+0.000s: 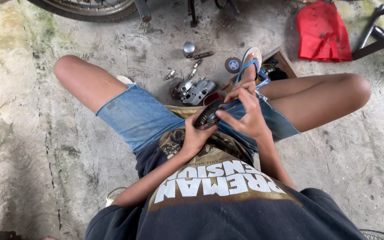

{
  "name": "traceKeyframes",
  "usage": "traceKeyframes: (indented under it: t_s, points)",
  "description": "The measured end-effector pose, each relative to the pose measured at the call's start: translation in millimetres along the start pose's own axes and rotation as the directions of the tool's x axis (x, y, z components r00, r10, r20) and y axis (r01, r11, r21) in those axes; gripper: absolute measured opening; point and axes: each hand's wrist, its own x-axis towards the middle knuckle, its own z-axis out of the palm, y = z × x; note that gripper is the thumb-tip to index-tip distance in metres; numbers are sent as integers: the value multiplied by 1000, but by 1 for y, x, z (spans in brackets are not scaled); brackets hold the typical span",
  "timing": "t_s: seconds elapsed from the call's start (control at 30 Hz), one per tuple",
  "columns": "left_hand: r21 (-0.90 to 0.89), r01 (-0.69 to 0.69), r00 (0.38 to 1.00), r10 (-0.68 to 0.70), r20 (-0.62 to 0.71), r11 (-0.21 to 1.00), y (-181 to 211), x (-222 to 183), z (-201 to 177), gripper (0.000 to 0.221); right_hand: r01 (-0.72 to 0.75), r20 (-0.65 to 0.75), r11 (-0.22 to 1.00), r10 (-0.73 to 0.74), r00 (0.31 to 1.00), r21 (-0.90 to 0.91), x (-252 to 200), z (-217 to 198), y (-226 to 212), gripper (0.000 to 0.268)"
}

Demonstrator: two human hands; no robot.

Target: The person is using a small brush to clean a dark metal engine component, specifically a clutch basket, while sitting on the ground.

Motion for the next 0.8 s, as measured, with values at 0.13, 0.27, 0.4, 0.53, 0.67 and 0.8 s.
traceKeyframes:
  t_s: [0.13, 0.27, 0.4, 0.53, 0.67, 0.8]
  points:
    - [47, 17, 999, -18, 38, 999, -12, -2, -1, 29, 110, 57, 994, -110, 992, 3, 12, 4, -35, 22]
    - [101, 117, 992, -120, 23, 988, -34, -1, -1, 42, 108, 4, 988, -108, 994, -113, 13, -10, -19, 25]
    - [-18, 64, 997, -63, 44, 998, -22, -2, -1, 48, 58, -71, 980, -72, 995, -191, 19, -27, -32, 19]
    - [20, 36, 996, -37, 77, 999, -38, -5, -5, 51, 16, -17, 1000, -17, 1000, -24, 2, 0, -26, 19]
    - [12, 61, 993, -62, 100, 998, -54, -2, -7, 57, 16, -68, 993, -25, 997, -121, -8, -3, 1, 23]
    - [-59, 37, 995, -31, 96, 998, -38, -2, -5, 62, -130, -82, 936, 109, 991, -327, -5, -34, 1, 34]
